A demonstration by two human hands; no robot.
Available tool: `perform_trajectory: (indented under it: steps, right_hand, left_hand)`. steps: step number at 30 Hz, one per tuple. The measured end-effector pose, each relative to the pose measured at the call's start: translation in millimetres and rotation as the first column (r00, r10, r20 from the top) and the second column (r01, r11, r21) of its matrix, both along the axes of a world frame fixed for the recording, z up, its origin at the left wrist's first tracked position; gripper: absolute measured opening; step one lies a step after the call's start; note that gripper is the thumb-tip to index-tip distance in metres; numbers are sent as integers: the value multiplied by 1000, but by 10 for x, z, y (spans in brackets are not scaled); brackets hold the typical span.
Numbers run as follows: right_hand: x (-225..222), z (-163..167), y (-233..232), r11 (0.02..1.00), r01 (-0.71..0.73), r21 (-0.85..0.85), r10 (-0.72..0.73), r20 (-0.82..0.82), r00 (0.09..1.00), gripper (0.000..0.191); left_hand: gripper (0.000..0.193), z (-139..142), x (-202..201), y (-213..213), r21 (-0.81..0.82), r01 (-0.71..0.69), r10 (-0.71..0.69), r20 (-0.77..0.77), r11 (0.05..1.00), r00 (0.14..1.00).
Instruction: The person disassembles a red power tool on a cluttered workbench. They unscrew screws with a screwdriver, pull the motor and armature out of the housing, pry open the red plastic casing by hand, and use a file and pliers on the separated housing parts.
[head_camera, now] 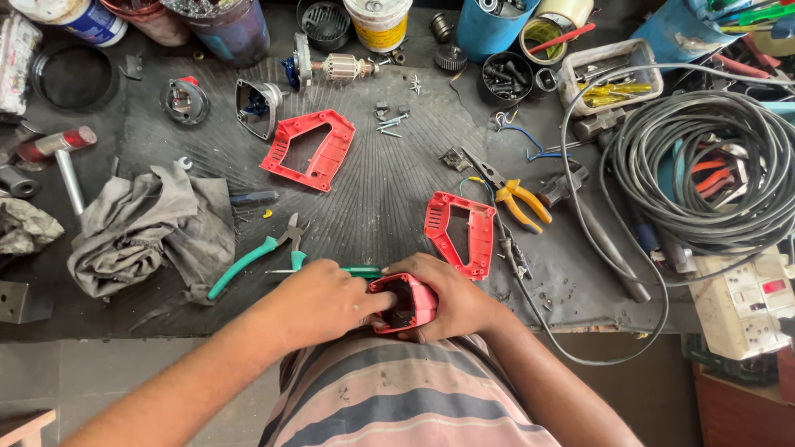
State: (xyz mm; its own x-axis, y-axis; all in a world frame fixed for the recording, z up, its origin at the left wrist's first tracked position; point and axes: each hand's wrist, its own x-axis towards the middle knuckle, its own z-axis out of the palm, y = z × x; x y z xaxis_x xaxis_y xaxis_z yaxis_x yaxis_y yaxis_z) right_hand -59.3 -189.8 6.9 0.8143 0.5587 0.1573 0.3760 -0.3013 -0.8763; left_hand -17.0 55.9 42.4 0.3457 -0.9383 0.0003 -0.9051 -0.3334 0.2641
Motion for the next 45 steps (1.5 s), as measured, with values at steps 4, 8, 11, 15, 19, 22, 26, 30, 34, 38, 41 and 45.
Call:
perform_trajectory:
  steps: [4,8,11,15,19,22,26,30,34,38,41,45]
  right_hand:
    - [-5,-40,-51,996,-67,-55,62,-88,994,78]
    - [-23,-111,-128,999,-40,-19,37,-117,992,84]
    - [-67,-226,-148,999,3,49,0,-52,999,84]
    - [-151,-396,-148,989,87,121,-78,-76,994,85]
    - [-216,-467,-144,968,132,213,-128,-33,991,89]
    - [-242,-461,-116,954,160,254,-131,-126,983,88]
    - [-256,-427,-82,932,145,332,-119,-97,988,89]
    - [-294,-408,-123,933,146,328,-115,-113,987,85]
    - [-365,-450,-187,911,150,383,-101,-145,984,82]
    - [-428,-534,-231,874,172,455,-91,-195,977,85]
    - [-447,-553,-259,842,179,509,-61,-239,969,85]
    - [-411,-433,-286,861,145,487,-98,-122,988,89]
  left_hand:
    - [16,108,146,-6,226,135,-124,-65,965,990]
    - [20,344,311,169,164,140,-146,29,977,989]
    - [26,435,362,289,60,71,-70,-17,996,997]
    - [31,449,447,301,-217,-83,27,-251,973,968]
    - [39,430,673,196,94,-415,418,-380,905,825]
    - [51,339,857,27,129,-519,533,-288,845,796]
    - [55,64,991,-344,73,-570,563,-305,818,768]
    - [45,-168,1057,-587,-38,-610,511,-505,792,695]
    - [49,-237,1048,-627,38,-683,600,-515,729,612]
    - [56,-254,908,-517,22,-697,612,-498,717,614]
    - [44,-224,713,-362,54,-637,533,-605,769,592]
    - [36,-207,402,-156,-136,-519,282,-712,844,644]
